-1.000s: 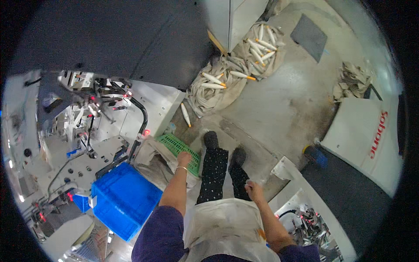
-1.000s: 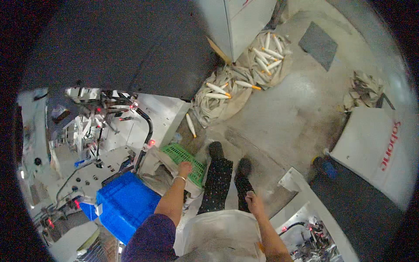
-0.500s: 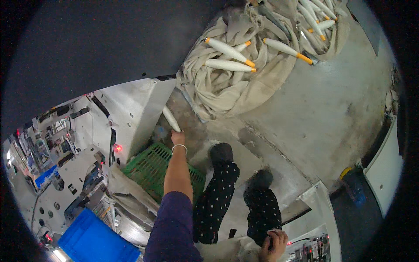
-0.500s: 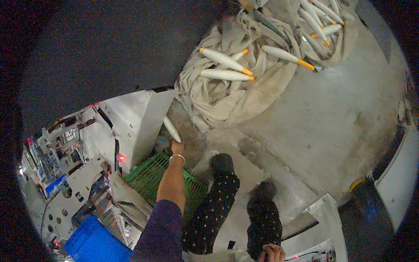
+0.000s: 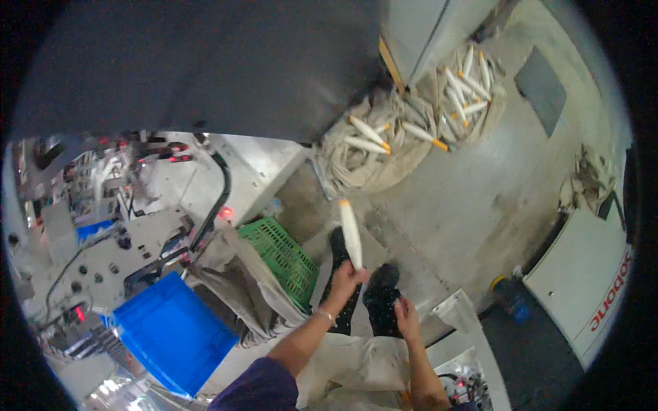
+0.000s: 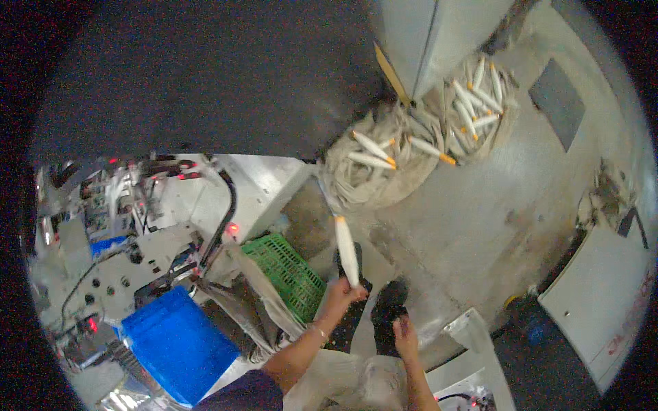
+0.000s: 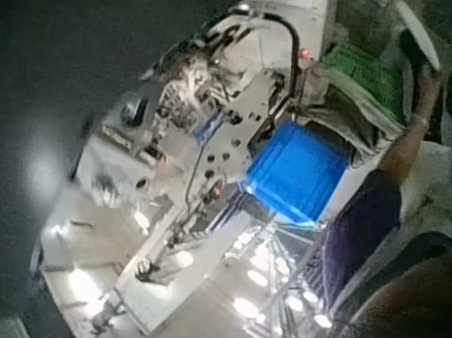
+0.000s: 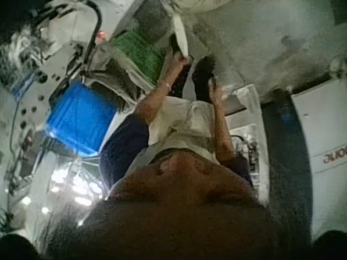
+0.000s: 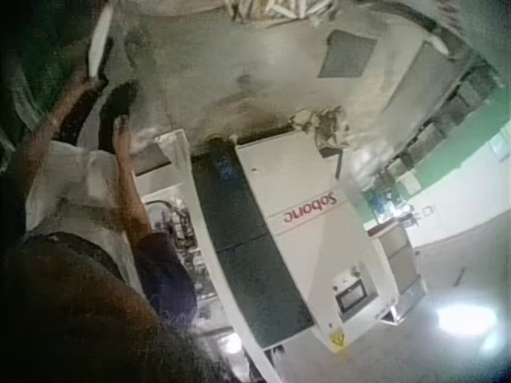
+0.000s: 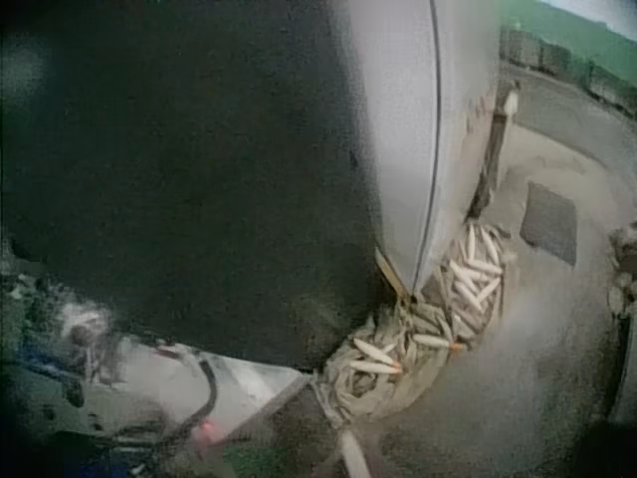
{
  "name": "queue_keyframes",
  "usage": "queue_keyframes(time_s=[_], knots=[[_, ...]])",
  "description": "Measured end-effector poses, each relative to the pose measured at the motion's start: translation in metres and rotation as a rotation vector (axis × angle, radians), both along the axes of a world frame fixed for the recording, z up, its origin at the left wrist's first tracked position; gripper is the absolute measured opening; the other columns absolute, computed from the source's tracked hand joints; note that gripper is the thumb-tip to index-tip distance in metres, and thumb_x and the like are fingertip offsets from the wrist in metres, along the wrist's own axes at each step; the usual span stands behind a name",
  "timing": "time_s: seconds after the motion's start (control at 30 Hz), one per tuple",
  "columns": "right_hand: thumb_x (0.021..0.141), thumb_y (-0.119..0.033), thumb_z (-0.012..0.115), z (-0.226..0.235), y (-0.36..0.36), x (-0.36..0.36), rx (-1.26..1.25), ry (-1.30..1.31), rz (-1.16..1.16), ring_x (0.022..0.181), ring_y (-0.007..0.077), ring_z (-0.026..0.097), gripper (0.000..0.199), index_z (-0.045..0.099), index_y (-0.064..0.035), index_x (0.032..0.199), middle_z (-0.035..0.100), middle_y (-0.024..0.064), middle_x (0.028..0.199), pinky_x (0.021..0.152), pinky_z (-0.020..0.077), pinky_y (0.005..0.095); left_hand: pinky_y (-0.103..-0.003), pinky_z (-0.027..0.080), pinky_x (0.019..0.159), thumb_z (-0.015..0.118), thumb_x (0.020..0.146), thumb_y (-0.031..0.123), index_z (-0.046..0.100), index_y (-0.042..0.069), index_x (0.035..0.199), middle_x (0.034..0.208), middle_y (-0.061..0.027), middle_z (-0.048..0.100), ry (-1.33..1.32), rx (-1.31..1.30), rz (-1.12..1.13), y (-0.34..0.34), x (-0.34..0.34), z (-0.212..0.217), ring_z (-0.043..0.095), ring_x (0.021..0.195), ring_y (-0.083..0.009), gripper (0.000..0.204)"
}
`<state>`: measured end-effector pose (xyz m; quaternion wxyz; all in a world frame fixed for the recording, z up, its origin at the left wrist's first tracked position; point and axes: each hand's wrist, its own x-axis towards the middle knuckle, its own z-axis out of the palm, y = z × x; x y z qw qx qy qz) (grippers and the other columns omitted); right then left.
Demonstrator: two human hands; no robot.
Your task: The person walks through a textile factory, picks up white and blue spools from blue bins, and sorts them by color into separate bins. The person handles spools one at a time and in small groups, placing them into designated bins.
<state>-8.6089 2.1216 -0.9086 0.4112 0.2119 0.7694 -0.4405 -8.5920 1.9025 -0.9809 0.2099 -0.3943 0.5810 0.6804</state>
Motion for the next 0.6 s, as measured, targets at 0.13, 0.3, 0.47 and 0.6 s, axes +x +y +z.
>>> queue_keyframes(time_s=[0.13,0.3,0.47,0.6], knots=[[0.097,-0.022,0.051,0.082,-0.038,-0.062,-0.390,0.251,-0.087,0.118,0.0234,0.049,0.048,0.037,0.0004,0.138,0.047,0.0176,0.135,0.101,0.0380,0.0338,-0.031,0.052,0.063,0.067,0.085,0.023,0.053,0.003,0.105,0.084,-0.0111,0.068,-0.053,-0.179,-0.244,0.053,0.019,0.192,0.069,0.074,-0.0204,0.031],[0.090,-0.022,0.064,0.270,-0.062,-0.067,-0.759,-0.046,-0.014,0.060,0.0101,0.055,0.026,0.051,-0.0038,0.103,0.057,0.0024,0.078,0.054,0.0469,0.0266,-0.043,0.050,0.073,0.064,0.086,0.038,0.059,0.009,0.101,0.091,-0.0158,0.067,0.038,-0.172,-0.534,0.054,0.036,0.373,0.064,0.086,-0.0359,0.033],[0.084,-0.039,0.067,0.451,-0.045,-0.063,-0.386,0.134,0.523,0.064,0.0135,0.060,0.042,0.056,-0.0010,0.097,0.064,0.0083,0.076,0.059,0.0484,0.0311,-0.039,0.040,0.096,0.045,0.098,0.034,0.050,0.001,0.126,0.117,-0.0141,0.062,0.412,-0.629,-0.233,-0.015,0.034,0.502,0.053,0.116,-0.0279,0.044],[0.083,-0.036,0.067,0.521,-0.030,-0.049,-0.570,0.486,0.684,0.061,0.0159,0.060,0.038,0.057,-0.0014,0.097,0.064,0.0081,0.072,0.056,0.0472,0.0333,-0.033,0.046,0.091,0.040,0.100,0.042,0.054,0.000,0.118,0.114,-0.0144,0.063,0.574,0.144,0.105,0.042,0.014,0.563,0.059,0.104,-0.0215,0.047]])
